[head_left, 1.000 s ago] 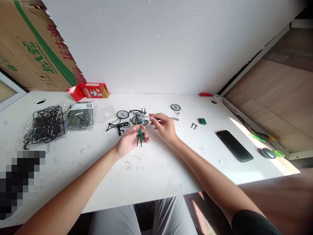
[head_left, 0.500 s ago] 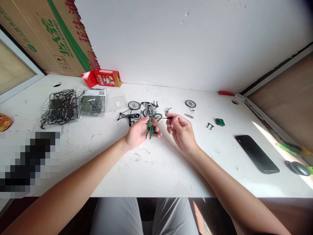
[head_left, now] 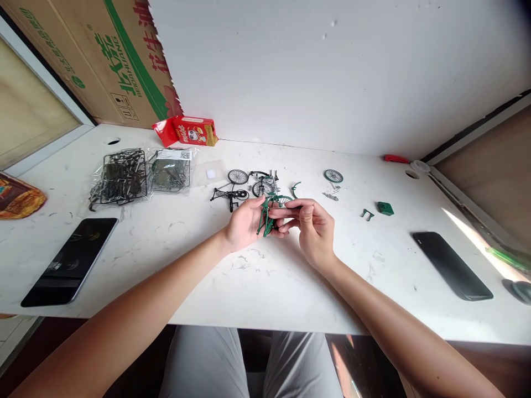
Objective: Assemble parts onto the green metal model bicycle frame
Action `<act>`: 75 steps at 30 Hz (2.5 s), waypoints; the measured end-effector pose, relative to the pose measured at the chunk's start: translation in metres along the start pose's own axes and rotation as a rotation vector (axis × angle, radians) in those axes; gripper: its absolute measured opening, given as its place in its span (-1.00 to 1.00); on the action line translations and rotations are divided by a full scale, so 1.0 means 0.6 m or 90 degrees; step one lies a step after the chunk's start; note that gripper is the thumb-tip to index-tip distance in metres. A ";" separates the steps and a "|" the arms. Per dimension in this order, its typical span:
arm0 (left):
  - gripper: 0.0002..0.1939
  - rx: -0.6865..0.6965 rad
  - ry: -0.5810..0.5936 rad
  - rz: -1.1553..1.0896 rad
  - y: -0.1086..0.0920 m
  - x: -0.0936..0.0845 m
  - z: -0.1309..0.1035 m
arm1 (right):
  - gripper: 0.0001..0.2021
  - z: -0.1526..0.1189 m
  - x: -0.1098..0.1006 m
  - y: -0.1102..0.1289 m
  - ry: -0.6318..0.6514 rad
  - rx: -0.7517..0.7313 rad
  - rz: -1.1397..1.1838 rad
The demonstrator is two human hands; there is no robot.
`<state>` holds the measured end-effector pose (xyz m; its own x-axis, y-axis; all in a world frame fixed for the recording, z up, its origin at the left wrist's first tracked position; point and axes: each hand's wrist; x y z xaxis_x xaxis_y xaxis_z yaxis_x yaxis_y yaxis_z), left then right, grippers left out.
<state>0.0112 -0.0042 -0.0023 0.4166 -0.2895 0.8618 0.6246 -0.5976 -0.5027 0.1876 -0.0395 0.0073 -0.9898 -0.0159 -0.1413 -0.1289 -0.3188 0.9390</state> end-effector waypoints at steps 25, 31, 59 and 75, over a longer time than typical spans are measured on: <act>-0.57 0.014 0.043 -0.023 0.007 -0.017 0.006 | -0.68 0.005 -0.014 -0.002 -0.045 -0.094 -0.125; -0.64 0.042 0.010 -0.049 0.014 -0.028 0.006 | -0.68 0.011 -0.021 -0.002 -0.042 -0.107 -0.214; -0.84 0.132 -0.056 0.033 0.001 -0.028 0.008 | -0.71 0.024 -0.024 -0.016 -0.053 -0.118 -0.175; -0.80 0.140 -0.051 0.022 -0.008 -0.033 0.011 | -0.86 0.025 -0.037 -0.017 -0.048 -0.099 -0.160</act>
<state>0.0042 0.0094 -0.0175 0.4854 -0.2417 0.8402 0.7348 -0.4080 -0.5418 0.2098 -0.0218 0.0054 -0.9305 0.1506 -0.3339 -0.3654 -0.4451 0.8176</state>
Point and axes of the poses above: each hand's wrist, its own z-axis towards the middle knuckle, its own x-axis out of the palm, y = z × x, and after that the axes turned 14 degrees about -z, right-handed
